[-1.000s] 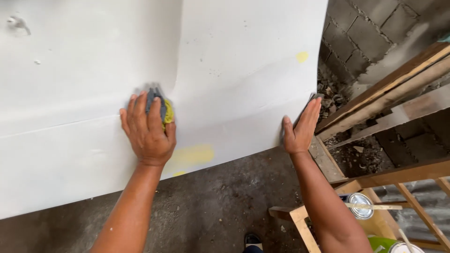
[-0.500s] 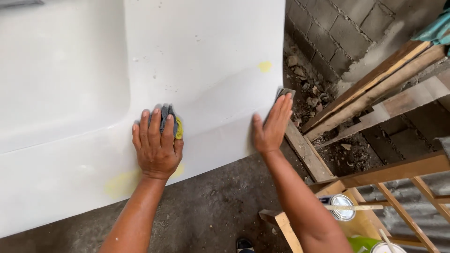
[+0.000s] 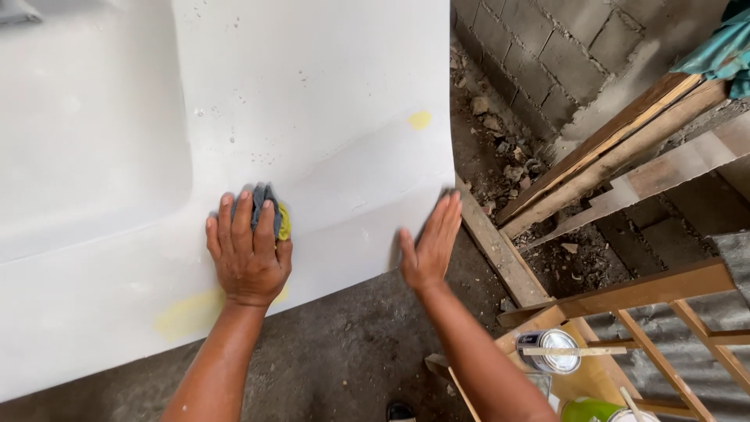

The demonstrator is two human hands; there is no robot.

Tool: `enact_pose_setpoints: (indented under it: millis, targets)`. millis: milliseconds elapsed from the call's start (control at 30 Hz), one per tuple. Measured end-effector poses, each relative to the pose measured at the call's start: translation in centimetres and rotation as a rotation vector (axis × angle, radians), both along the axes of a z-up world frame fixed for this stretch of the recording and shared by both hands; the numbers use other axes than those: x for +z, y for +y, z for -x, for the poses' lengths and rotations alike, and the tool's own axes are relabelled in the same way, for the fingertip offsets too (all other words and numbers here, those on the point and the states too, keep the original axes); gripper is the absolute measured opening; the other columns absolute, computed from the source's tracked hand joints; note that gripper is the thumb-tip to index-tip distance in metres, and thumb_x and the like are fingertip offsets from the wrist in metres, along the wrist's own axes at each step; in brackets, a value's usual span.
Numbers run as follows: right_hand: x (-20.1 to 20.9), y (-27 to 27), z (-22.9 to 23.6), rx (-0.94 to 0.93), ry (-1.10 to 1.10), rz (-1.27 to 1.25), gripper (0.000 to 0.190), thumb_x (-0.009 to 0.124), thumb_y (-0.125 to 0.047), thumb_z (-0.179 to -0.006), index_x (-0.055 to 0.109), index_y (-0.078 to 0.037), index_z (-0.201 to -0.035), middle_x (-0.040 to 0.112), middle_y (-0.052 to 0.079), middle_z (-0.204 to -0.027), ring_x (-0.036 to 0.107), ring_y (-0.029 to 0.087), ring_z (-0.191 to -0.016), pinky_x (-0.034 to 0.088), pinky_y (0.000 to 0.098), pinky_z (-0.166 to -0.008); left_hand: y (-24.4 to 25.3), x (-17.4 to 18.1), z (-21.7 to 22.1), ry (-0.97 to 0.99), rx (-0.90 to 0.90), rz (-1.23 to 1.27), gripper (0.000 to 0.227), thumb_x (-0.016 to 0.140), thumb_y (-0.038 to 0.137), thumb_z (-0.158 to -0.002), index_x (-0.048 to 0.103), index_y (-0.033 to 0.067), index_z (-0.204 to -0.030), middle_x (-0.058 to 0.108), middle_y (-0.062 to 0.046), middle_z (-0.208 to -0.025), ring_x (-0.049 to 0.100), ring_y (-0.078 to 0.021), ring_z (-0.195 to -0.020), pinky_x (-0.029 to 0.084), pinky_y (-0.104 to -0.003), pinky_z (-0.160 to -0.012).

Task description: The person sands a white car door panel using a sanding block and a yellow cloth. They repeatedly rub the surface to smooth it out, occasionally dipping the cloth into a green bucket of water to clean it before resuming the sanding process.

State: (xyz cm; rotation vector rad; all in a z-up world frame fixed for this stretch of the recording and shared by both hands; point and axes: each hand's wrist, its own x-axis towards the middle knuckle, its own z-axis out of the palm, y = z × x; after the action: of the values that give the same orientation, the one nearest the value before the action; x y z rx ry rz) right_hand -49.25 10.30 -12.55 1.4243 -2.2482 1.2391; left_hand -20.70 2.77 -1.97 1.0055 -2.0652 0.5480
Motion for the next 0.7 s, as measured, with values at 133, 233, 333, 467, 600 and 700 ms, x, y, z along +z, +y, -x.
enact_pose_setpoints:
  millis: [133,233,333,467,600,700]
  targets:
    - [-3.8,2.4,-2.2,0.013,-0.055,-0.011,0.101,0.016,-0.078,-0.099,-0.011,-0.007,-0.164,-0.014,0.021,-0.173,-0.005,0.039,-0.162,-0.002,0.0525,-0.131,-0.5,-0.5,0.2,0.008,-0.012,0.016,0.053,0.062,0.028,-0.102,0.049,0.0148,-0.152,0.043,-0.014,-0.161,0.036,-0.0378,-0.155,0.023,-0.058,-0.126]
    - [-0.6,0.1,-0.1,0.010,-0.069,-0.014,0.101,0.019,-0.077,-0.098,-0.010,-0.007,-0.165,-0.012,0.021,-0.173,-0.004,0.040,-0.162,-0.002,0.0517,-0.131,-0.4,-1.0,-0.1,-0.004,0.003,0.002,0.052,0.062,0.029,-0.105,0.049,0.0143,-0.153,0.043,-0.015,-0.162,0.036,-0.0373,-0.155,0.022,-0.057,-0.127]
    - [2.4,-1.4,1.3,0.011,-0.072,0.070,0.096,0.019,-0.075,-0.102,-0.008,-0.009,-0.166,-0.009,0.020,-0.175,-0.001,0.038,-0.165,0.000,0.0510,-0.135,0.0,-1.0,-0.4,0.007,-0.005,-0.011,0.052,0.060,0.030,-0.105,0.049,0.0143,-0.153,0.043,-0.015,-0.162,0.035,-0.0376,-0.155,0.021,-0.057,-0.127]
    - [0.2,1.8,-0.4,0.057,-0.139,0.089,0.093,0.022,-0.073,-0.104,-0.006,-0.011,-0.167,-0.005,0.020,-0.176,0.001,0.037,-0.165,0.003,0.0522,-0.135,-0.3,-1.0,-0.2,0.015,0.012,-0.014,0.050,0.059,0.032,-0.106,0.049,0.0148,-0.153,0.043,-0.015,-0.162,0.035,-0.0373,-0.155,0.022,-0.058,-0.127]
    - [-1.3,2.5,0.4,0.097,-0.194,0.025,0.097,0.025,-0.076,-0.100,-0.007,-0.011,-0.165,-0.006,0.021,-0.175,-0.001,0.040,-0.163,0.003,0.0535,-0.131,-0.5,-1.1,0.0,0.015,0.007,-0.005,0.050,0.057,0.034,-0.107,0.049,0.0149,-0.152,0.043,-0.015,-0.161,0.036,-0.0373,-0.155,0.023,-0.059,-0.126]
    - [3.6,0.3,2.8,0.147,-0.210,0.028,0.102,0.023,-0.079,-0.098,-0.011,-0.010,-0.165,-0.010,0.022,-0.174,-0.001,0.040,-0.162,0.003,0.0540,-0.131,-0.5,-1.1,0.0,0.024,0.010,-0.004,0.049,0.056,0.034,-0.109,0.049,0.0143,-0.153,0.043,-0.016,-0.162,0.036,-0.0374,-0.155,0.023,-0.059,-0.127]
